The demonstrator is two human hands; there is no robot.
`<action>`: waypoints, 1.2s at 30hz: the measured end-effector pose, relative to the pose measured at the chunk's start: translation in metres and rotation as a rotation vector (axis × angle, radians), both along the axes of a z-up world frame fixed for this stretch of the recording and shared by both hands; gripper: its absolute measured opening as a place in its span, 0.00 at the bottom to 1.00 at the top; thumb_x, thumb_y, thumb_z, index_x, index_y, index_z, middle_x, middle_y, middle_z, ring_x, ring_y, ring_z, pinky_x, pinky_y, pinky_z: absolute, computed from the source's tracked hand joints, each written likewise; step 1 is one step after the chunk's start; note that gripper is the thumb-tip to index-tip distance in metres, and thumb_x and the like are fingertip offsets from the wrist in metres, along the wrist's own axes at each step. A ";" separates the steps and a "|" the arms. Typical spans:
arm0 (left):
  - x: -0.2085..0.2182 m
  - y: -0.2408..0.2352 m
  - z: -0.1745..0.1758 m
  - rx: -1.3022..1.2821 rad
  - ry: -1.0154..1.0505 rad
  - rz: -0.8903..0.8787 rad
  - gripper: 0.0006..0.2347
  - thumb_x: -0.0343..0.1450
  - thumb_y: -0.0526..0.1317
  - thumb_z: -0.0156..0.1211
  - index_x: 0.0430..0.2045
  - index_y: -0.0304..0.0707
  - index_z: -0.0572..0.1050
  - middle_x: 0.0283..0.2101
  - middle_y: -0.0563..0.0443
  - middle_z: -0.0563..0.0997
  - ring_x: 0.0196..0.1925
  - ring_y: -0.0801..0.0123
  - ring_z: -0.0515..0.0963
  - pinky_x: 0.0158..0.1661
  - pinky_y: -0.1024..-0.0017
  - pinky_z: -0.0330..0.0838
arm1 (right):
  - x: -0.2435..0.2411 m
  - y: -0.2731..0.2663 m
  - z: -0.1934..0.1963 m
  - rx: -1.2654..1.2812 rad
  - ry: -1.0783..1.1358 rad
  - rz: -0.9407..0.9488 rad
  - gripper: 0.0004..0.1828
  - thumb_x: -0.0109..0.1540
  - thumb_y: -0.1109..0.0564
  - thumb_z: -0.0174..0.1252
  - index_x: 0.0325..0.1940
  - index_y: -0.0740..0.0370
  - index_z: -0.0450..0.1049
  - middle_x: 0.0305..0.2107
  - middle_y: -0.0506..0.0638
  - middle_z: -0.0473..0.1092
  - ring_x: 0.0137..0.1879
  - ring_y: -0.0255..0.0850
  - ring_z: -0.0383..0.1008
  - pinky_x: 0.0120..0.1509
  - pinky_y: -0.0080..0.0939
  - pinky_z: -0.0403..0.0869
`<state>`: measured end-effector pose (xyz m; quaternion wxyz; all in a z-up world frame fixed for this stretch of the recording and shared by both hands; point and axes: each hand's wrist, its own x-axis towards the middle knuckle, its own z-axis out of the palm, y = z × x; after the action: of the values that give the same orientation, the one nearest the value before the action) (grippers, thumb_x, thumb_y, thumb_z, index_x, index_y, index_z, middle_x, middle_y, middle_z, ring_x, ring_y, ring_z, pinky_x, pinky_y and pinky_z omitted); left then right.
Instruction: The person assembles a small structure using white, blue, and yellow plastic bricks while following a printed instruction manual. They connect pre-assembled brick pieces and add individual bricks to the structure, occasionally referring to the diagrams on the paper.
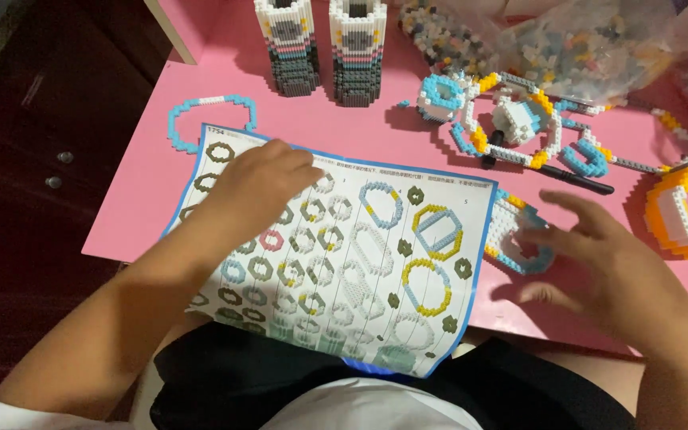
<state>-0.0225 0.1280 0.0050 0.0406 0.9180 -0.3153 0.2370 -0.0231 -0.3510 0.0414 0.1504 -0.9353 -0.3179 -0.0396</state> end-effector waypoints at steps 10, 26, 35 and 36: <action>-0.055 -0.026 0.042 0.079 0.754 0.126 0.55 0.60 0.83 0.43 0.79 0.49 0.48 0.79 0.26 0.39 0.80 0.34 0.35 0.71 0.43 0.29 | -0.018 -0.049 -0.035 0.101 -0.028 -0.154 0.25 0.51 0.53 0.76 0.53 0.48 0.83 0.66 0.52 0.73 0.69 0.44 0.75 0.67 0.47 0.76; -0.048 -0.039 0.022 0.044 0.437 0.205 0.38 0.65 0.73 0.67 0.59 0.44 0.71 0.56 0.45 0.70 0.58 0.49 0.66 0.61 0.52 0.60 | -0.111 0.029 -0.011 0.568 0.930 -0.674 0.06 0.62 0.64 0.70 0.39 0.71 0.80 0.36 0.56 0.80 0.40 0.41 0.74 0.49 0.41 0.73; -0.061 -0.041 0.026 0.050 0.405 0.183 0.37 0.68 0.67 0.66 0.65 0.39 0.71 0.63 0.43 0.73 0.66 0.47 0.69 0.63 0.49 0.63 | -0.120 0.051 -0.083 0.804 1.495 -0.589 0.39 0.49 0.55 0.69 0.64 0.75 0.81 0.59 0.63 0.85 0.61 0.52 0.83 0.70 0.52 0.78; -0.065 -0.040 0.028 0.048 0.401 0.176 0.37 0.68 0.67 0.66 0.65 0.39 0.71 0.63 0.43 0.73 0.66 0.47 0.69 0.63 0.49 0.63 | -0.124 0.060 -0.076 0.807 1.488 -0.594 0.39 0.49 0.55 0.69 0.64 0.75 0.81 0.59 0.63 0.85 0.61 0.52 0.83 0.70 0.52 0.78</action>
<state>-0.0880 0.0878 0.0329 0.0598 0.9715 -0.2252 0.0447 -0.1467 -0.2911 -0.0346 0.6186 -0.6387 0.1549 0.4306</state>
